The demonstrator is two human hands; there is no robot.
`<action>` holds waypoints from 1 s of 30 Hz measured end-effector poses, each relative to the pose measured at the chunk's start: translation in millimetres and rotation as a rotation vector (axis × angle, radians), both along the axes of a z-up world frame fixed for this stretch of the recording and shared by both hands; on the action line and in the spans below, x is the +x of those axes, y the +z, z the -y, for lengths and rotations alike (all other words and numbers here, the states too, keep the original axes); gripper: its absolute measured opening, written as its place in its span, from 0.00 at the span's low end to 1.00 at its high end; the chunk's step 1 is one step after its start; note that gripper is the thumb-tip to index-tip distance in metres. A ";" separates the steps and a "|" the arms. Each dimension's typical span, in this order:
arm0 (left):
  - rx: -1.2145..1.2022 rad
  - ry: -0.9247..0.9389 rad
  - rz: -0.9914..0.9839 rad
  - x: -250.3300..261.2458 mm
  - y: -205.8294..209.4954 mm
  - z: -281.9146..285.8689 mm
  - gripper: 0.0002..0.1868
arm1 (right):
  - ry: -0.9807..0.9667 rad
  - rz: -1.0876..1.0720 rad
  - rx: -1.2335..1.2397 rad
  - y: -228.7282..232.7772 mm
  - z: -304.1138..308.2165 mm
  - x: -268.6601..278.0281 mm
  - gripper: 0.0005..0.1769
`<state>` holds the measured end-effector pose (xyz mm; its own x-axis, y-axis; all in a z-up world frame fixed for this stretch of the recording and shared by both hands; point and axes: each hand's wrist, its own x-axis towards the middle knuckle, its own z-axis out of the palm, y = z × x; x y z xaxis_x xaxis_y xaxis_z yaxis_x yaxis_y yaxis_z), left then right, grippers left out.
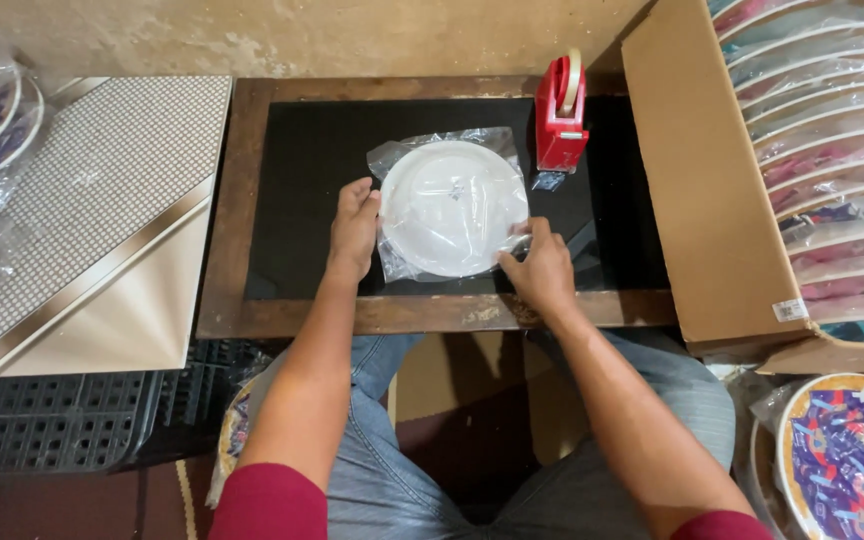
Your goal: The person places ceramic plates into plastic bags and seals the bags using tape from a dispenser.
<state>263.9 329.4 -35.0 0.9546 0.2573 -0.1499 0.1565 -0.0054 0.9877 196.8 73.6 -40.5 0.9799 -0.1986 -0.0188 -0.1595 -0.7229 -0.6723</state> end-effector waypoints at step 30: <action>1.310 -0.700 0.313 -96.8 3.0 -49.1 0.15 | 0.422 -0.105 0.479 28.1 85.6 -27.6 0.21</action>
